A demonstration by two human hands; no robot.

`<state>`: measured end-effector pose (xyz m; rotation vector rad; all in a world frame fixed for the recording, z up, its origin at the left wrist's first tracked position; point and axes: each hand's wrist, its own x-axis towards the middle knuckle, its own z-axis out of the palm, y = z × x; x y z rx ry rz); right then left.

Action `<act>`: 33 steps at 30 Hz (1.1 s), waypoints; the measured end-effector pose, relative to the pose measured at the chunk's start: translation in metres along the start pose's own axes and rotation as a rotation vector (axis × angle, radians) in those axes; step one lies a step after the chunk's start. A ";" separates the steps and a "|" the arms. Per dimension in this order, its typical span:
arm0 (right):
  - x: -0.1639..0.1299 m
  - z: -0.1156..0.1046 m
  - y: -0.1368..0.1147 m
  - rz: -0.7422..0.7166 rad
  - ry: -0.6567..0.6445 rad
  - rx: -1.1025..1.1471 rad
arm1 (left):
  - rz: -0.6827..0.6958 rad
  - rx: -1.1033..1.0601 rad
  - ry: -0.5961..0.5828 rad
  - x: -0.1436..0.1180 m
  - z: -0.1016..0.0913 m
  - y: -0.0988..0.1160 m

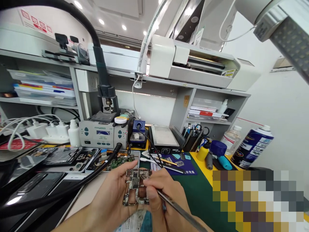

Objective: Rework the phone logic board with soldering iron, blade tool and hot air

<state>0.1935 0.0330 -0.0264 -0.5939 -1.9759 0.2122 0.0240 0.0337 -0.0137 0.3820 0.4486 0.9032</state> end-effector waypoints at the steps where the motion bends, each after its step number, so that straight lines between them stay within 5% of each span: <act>1: -0.001 -0.002 0.000 0.007 -0.020 -0.002 | -0.010 0.004 0.018 0.000 0.000 0.000; 6: -0.003 -0.003 -0.003 -0.001 -0.018 -0.032 | 0.004 0.015 0.089 -0.002 0.003 -0.001; 13: -0.008 0.018 -0.006 0.026 0.196 -0.045 | 0.019 0.013 0.106 -0.002 0.004 -0.001; 33: -0.011 0.023 0.001 -0.046 0.152 -0.080 | 0.031 -0.003 0.132 -0.004 0.003 -0.002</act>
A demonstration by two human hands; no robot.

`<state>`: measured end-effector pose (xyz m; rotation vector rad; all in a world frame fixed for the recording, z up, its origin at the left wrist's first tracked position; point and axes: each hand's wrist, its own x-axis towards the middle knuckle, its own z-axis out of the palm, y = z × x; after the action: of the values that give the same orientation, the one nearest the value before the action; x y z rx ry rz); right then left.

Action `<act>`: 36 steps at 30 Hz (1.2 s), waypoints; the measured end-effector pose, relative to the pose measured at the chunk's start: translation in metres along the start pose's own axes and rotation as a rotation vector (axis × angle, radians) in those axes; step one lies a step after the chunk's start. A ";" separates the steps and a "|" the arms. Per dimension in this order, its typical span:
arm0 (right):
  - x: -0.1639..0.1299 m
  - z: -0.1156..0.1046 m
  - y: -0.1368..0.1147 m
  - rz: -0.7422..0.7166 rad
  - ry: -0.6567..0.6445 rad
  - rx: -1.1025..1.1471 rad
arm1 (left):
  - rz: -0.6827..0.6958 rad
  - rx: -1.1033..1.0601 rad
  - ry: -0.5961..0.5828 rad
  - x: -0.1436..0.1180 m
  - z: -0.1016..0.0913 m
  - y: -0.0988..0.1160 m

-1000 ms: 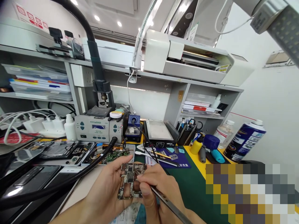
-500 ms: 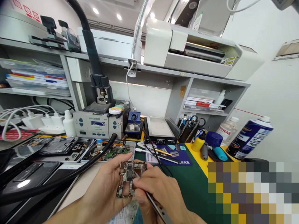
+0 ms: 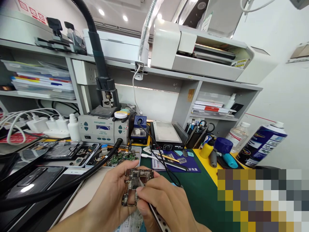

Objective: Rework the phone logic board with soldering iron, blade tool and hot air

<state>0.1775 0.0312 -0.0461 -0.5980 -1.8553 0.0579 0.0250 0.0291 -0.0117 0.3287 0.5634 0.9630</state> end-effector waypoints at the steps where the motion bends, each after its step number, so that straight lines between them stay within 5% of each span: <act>1: 0.000 0.001 0.001 -0.003 -0.004 0.014 | -0.004 -0.003 0.003 0.000 0.000 0.000; 11: 0.006 -0.024 -0.005 0.064 -0.102 0.019 | -0.011 -0.045 0.032 0.002 0.003 0.002; 14: 0.009 -0.032 -0.004 0.163 -0.023 -0.080 | 0.051 -0.104 0.056 0.005 0.005 0.003; 23: 0.010 -0.012 0.008 -0.050 -0.237 -0.302 | 0.104 -0.216 0.133 0.006 0.006 0.000; 26: 0.005 -0.008 0.008 0.016 -0.282 -0.343 | 0.135 -0.219 0.147 0.006 0.006 -0.001; 30: -0.001 -0.006 0.010 0.128 -0.253 -0.295 | 0.168 -0.227 0.069 0.005 0.003 0.001; 36: 0.002 -0.013 0.016 0.017 -0.272 -0.288 | 0.024 -0.197 -0.073 0.004 0.000 0.011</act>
<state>0.1947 0.0425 -0.0446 -0.8381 -2.1410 -0.1256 0.0195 0.0388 -0.0071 0.1939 0.3951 1.0164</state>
